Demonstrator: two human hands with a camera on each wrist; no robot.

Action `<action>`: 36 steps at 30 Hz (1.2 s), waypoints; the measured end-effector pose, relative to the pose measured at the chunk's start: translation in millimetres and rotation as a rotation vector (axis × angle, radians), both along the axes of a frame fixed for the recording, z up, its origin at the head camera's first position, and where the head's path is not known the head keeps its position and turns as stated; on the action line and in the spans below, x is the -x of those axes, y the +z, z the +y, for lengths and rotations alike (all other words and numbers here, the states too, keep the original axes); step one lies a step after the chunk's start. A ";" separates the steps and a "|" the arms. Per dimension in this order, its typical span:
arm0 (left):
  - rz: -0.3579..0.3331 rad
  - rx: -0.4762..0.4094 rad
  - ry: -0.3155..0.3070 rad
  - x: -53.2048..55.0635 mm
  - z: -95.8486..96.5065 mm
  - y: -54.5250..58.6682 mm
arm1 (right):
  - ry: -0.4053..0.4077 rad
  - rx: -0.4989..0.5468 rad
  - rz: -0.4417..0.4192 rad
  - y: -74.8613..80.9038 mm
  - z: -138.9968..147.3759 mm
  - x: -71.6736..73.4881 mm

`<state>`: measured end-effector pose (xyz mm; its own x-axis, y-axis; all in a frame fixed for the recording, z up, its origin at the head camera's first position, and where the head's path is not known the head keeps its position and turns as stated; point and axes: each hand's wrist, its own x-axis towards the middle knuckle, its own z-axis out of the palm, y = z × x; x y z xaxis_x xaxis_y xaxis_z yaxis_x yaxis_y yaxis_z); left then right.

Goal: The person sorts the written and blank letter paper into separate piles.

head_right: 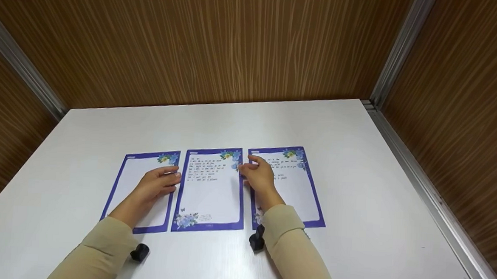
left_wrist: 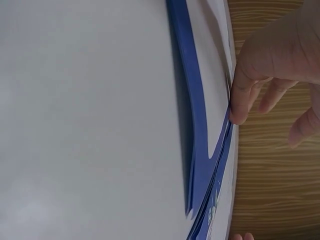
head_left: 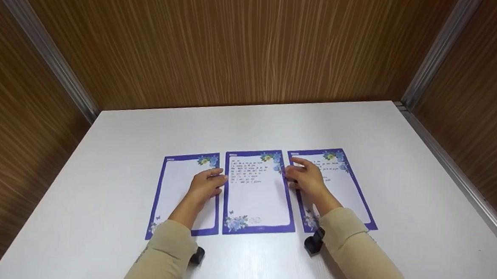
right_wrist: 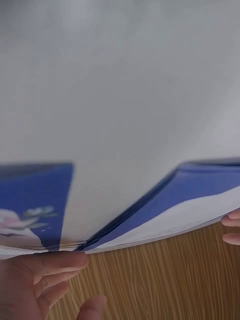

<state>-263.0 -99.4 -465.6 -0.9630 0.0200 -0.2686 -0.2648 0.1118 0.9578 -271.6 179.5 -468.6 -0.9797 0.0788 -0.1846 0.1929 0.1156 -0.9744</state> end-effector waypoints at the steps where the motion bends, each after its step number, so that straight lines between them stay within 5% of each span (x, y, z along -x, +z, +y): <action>1: 0.001 0.002 -0.001 0.1 -0.1 0.2 | -0.003 0.001 -0.008 0.4 0.5 -0.7; 17: 0.018 -0.036 -0.009 -2.7 -0.9 0.6 | -0.006 0.060 -0.018 -0.9 3.1 -3.1; 36: 0.043 -0.178 0.054 0.1 4.2 -3.6 | 0.036 -0.037 -0.024 -3.0 -5.5 -1.1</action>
<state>-263.1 -95.2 -469.1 -0.9745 0.0113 -0.2240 -0.2242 -0.0736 0.9718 -270.5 174.0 -471.6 -0.9772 0.0508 -0.2060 0.2115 0.1590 -0.9644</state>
